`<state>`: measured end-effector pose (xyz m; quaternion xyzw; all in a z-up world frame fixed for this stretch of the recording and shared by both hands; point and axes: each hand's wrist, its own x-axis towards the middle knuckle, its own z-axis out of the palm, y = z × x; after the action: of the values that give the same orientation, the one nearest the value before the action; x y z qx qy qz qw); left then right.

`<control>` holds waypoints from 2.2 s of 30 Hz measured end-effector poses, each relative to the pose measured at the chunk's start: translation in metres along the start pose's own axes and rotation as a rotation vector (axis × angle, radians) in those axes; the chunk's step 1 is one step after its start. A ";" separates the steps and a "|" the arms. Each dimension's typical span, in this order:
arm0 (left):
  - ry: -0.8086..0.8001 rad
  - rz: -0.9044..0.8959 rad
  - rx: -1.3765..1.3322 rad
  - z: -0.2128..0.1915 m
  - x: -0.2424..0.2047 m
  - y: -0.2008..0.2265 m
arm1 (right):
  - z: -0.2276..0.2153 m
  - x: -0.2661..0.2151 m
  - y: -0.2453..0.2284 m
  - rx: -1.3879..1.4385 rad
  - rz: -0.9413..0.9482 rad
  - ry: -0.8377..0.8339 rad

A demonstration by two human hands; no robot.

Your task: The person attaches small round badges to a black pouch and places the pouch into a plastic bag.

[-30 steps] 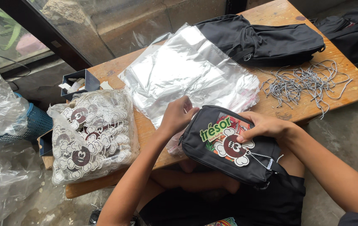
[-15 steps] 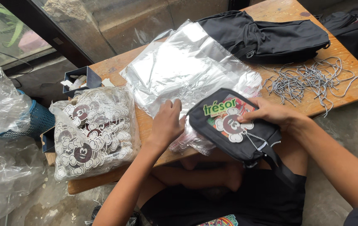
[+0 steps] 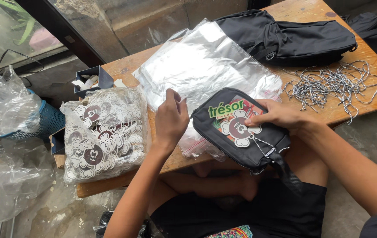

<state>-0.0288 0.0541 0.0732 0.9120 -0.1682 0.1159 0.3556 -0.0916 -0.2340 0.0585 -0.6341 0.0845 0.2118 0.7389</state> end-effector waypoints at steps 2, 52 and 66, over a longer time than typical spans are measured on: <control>-0.032 0.071 0.054 0.015 -0.003 -0.009 | -0.008 0.014 0.015 0.025 -0.004 -0.008; -0.302 0.241 0.321 0.008 -0.026 0.029 | 0.045 0.094 0.019 0.355 -0.231 0.554; 0.152 0.800 0.431 0.088 0.021 0.054 | 0.051 0.091 0.023 0.243 -0.303 0.463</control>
<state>-0.0224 -0.0479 0.0495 0.8174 -0.4525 0.3432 0.0964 -0.0270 -0.1635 0.0111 -0.5779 0.1798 -0.0625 0.7936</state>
